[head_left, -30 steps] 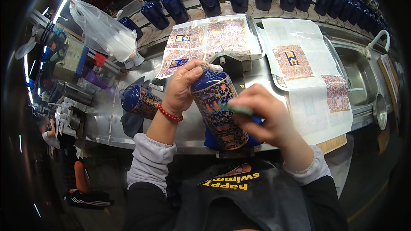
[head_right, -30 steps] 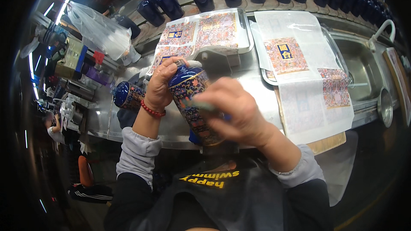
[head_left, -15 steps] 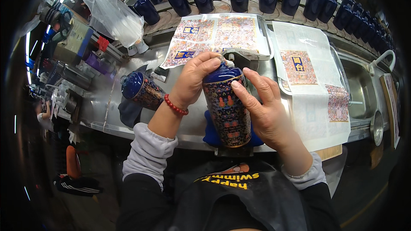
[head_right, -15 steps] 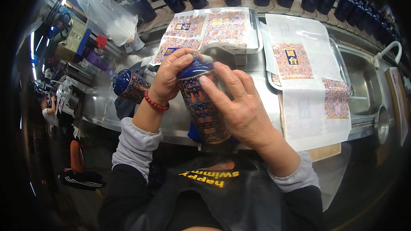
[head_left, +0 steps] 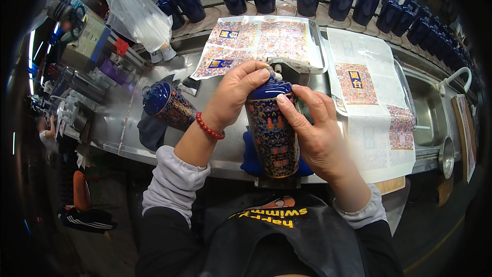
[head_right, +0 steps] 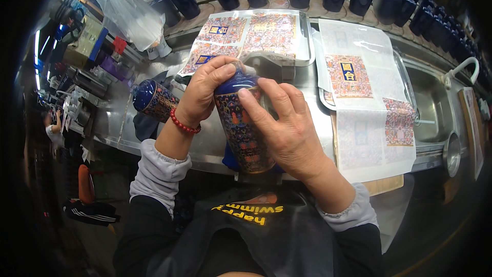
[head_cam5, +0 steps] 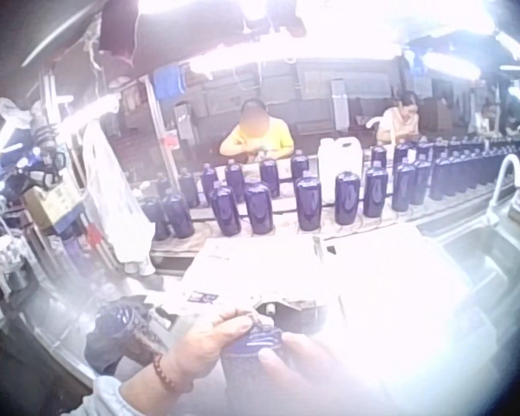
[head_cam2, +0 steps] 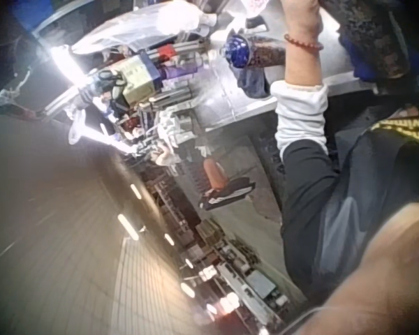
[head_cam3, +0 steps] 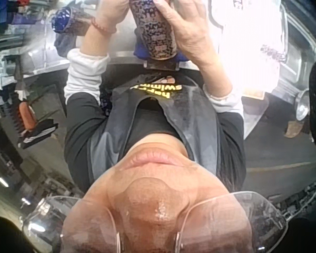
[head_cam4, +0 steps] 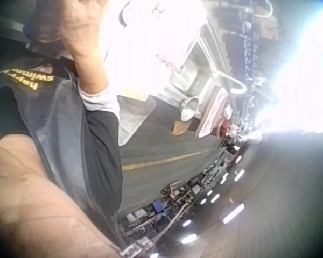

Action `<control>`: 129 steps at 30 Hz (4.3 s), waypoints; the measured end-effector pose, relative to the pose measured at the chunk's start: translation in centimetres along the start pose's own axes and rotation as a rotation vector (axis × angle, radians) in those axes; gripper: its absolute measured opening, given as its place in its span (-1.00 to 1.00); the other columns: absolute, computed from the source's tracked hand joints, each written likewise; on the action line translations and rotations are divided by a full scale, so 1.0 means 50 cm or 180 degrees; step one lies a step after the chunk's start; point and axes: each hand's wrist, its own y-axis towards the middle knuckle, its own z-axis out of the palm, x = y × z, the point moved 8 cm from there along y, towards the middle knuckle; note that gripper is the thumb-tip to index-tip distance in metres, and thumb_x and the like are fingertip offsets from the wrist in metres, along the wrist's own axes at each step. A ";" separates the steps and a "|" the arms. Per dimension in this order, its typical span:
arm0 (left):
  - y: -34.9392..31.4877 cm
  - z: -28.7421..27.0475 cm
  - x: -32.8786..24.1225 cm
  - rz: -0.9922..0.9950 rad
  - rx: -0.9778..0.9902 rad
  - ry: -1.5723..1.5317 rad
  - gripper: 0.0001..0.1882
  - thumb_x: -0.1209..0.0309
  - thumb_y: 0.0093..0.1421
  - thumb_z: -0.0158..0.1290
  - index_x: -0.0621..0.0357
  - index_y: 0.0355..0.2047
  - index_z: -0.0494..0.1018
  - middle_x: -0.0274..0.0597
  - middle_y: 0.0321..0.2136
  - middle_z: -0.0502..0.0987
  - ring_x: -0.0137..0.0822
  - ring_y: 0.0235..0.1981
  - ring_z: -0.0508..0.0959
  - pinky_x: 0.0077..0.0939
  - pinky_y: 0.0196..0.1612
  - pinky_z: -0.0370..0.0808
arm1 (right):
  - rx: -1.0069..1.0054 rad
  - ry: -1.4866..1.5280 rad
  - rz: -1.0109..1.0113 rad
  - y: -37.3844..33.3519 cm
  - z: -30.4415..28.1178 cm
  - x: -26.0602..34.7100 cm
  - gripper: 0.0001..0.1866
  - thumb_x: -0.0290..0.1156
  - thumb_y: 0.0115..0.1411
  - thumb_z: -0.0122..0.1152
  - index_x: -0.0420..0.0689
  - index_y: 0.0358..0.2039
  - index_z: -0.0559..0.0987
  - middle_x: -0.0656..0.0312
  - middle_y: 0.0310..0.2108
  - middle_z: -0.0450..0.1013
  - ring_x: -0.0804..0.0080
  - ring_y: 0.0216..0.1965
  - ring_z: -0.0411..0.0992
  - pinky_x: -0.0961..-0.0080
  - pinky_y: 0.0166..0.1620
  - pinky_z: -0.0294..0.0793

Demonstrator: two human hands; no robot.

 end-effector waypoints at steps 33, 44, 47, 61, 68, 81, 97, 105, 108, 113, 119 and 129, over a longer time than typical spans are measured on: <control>0.014 -0.009 0.017 -0.0253 0.0046 -0.0096 -0.72 0.30 0.43 0.04 0.28 -0.06 0.52 -0.18 -0.19 0.64 -0.45 -0.16 0.65 -0.58 -0.04 0.59 | 0.0046 0.0245 0.0309 -0.021 0.003 -0.027 -0.27 -0.74 0.12 0.20 -0.12 0.35 0.38 -0.04 0.20 0.35 -0.04 0.15 0.37 0.14 0.20 0.40; 0.063 -0.021 0.096 -0.0829 -0.0005 -0.0619 -0.70 0.27 0.40 0.03 0.28 -0.09 0.55 -0.10 -0.20 0.68 -0.33 -0.20 0.70 -0.44 -0.07 0.64 | 0.0599 0.1100 0.0309 -0.144 0.017 -0.014 0.00 -0.32 -0.14 0.61 0.02 0.37 0.37 -0.13 0.39 0.13 -0.17 0.28 0.26 0.04 0.28 0.34; 0.064 -0.019 0.095 -0.0826 0.0115 -0.0703 -0.72 0.27 0.39 0.05 0.26 -0.12 0.55 -0.13 -0.23 0.68 -0.35 -0.22 0.70 -0.44 -0.09 0.64 | 0.0661 0.1064 0.0143 -0.155 0.033 -0.005 0.08 -0.28 -0.16 0.65 0.02 0.41 0.30 -0.16 0.43 0.04 -0.17 0.31 0.23 0.05 0.27 0.35; 0.076 -0.010 0.130 -0.1147 0.0012 -0.0850 -0.72 0.26 0.44 0.04 0.24 -0.09 0.52 -0.18 -0.24 0.66 -0.40 -0.27 0.68 -0.46 -0.18 0.67 | 0.0254 0.0770 0.0146 -0.156 0.034 -0.001 -0.03 -0.58 -0.15 0.52 -0.07 0.35 0.35 -0.19 0.35 0.15 -0.21 0.28 0.27 0.00 0.26 0.37; 0.045 -0.016 0.133 -0.0842 -0.0341 -0.0797 -0.15 -0.26 0.47 -0.34 0.42 0.02 0.50 -0.04 -0.19 0.68 -0.31 -0.20 0.68 -0.38 -0.02 0.62 | 0.0273 0.0688 0.0164 -0.150 0.045 -0.019 -0.01 -0.53 -0.09 0.53 -0.07 0.40 0.29 -0.20 0.39 0.10 -0.22 0.30 0.23 0.00 0.27 0.36; -0.105 0.069 0.016 0.1698 -0.0540 0.3642 0.10 -0.40 0.31 -0.19 0.42 0.44 0.08 0.17 0.37 0.28 0.27 0.46 0.07 0.27 0.44 -0.18 | -0.0103 0.1643 0.0845 -0.100 -0.004 -0.084 -0.26 -0.46 0.20 0.38 -0.35 0.35 0.29 -0.25 0.29 0.30 -0.09 0.18 0.43 0.15 0.21 0.44; -0.113 0.075 0.011 0.1590 -0.0499 0.3585 0.07 -0.36 0.31 -0.13 0.45 0.40 0.15 0.23 0.29 0.36 0.26 0.45 0.08 0.23 0.45 -0.19 | -0.0177 0.0627 0.0089 0.021 0.015 -0.062 -0.60 -0.59 0.06 0.36 -0.21 -0.04 0.56 0.02 -0.18 0.50 0.00 -0.20 0.46 0.18 -0.10 0.45; -0.197 0.078 0.043 0.1503 -0.0558 0.3353 0.21 -0.42 0.20 0.00 0.50 0.42 0.02 0.33 0.33 0.26 0.28 0.44 0.03 0.28 0.44 -0.21 | -0.0173 0.0654 0.0284 0.028 0.000 -0.092 -0.55 -0.58 0.01 0.43 -0.15 -0.03 0.61 0.14 -0.19 0.49 0.18 -0.23 0.44 0.30 -0.15 0.42; -0.232 0.083 0.070 0.1223 -0.0536 0.3557 0.24 -0.36 0.12 0.15 0.47 0.42 0.00 0.35 0.36 0.19 0.30 0.42 0.04 0.36 0.42 -0.23 | 0.0626 0.1061 -0.0479 0.030 0.016 -0.037 -0.57 -0.58 0.00 0.48 -0.13 -0.06 0.63 0.14 -0.22 0.50 0.20 -0.26 0.43 0.34 -0.20 0.42; -0.241 0.081 0.072 0.1151 -0.0857 0.3957 0.18 -0.23 0.01 0.33 0.40 0.39 0.15 0.24 0.29 0.31 0.20 0.39 0.13 0.42 0.41 -0.23 | 0.0119 0.1648 0.0896 0.066 0.007 -0.114 -0.75 -0.51 0.17 0.40 -0.17 -0.12 0.66 0.16 -0.30 0.54 0.37 -0.30 0.50 0.54 -0.25 0.46; -0.247 0.110 0.027 0.1755 -0.1001 0.4644 0.18 -0.18 -0.08 0.41 0.41 0.34 0.22 0.18 0.19 0.39 0.16 0.37 0.20 0.46 0.42 -0.26 | 0.0611 0.1533 -0.0834 0.041 -0.001 -0.009 -0.63 -0.52 -0.04 0.43 -0.10 -0.14 0.68 0.18 -0.30 0.50 0.24 -0.29 0.48 0.33 -0.18 0.39; -0.242 0.092 0.039 0.1404 -0.1205 0.4430 0.12 -0.21 -0.09 0.40 0.29 0.31 0.28 0.08 0.15 0.45 0.16 0.35 0.20 0.41 0.43 -0.35 | 0.1091 0.1706 -0.0234 0.038 0.021 -0.025 -0.65 -0.58 0.00 0.40 -0.11 -0.13 0.69 0.22 -0.35 0.50 0.27 -0.35 0.47 0.35 -0.23 0.42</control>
